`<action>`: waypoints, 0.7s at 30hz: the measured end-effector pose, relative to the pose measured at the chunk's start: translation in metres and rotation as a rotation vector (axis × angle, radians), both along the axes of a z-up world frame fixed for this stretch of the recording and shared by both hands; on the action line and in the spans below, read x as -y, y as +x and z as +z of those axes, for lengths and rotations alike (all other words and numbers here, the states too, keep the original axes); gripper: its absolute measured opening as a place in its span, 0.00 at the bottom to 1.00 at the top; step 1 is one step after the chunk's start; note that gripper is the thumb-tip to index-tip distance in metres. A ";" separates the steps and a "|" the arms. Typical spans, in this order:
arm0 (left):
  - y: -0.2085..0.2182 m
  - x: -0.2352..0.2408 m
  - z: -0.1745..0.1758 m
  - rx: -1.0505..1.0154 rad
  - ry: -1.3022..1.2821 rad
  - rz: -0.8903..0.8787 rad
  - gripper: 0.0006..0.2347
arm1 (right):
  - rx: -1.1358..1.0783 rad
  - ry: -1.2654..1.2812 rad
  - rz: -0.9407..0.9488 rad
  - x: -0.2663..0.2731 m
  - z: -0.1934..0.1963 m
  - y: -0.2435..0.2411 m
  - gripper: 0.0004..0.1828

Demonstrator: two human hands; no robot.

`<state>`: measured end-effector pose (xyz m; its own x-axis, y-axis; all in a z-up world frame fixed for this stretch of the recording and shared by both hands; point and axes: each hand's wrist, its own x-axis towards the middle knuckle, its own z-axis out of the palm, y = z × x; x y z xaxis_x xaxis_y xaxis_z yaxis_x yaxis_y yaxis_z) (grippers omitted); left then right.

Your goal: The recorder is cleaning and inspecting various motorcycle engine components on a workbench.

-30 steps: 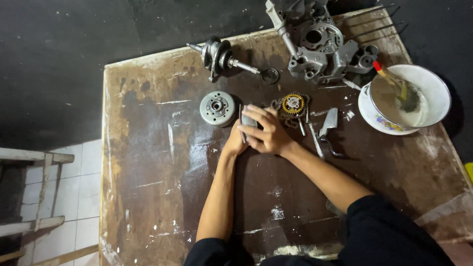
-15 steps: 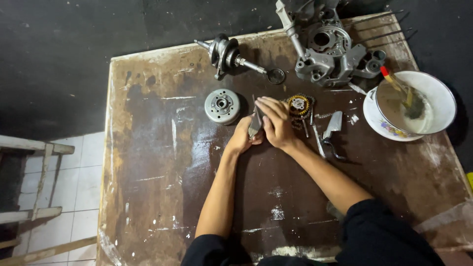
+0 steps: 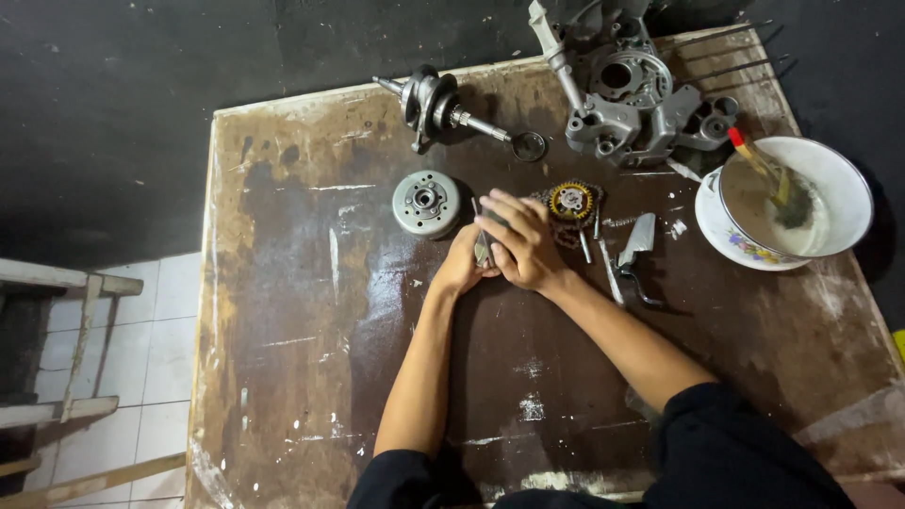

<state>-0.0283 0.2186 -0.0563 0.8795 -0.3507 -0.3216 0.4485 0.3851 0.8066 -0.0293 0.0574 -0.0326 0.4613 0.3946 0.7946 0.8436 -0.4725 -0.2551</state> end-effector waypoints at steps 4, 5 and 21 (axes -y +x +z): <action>0.004 -0.003 -0.016 0.204 -0.207 -0.168 0.18 | -0.078 0.055 -0.183 -0.002 -0.008 0.010 0.23; 0.002 -0.003 -0.010 0.189 -0.233 -0.170 0.16 | -0.142 0.116 -0.188 -0.001 -0.003 0.008 0.22; 0.005 -0.002 -0.016 0.194 -0.107 -0.064 0.14 | -0.038 0.041 -0.056 0.003 -0.003 0.005 0.34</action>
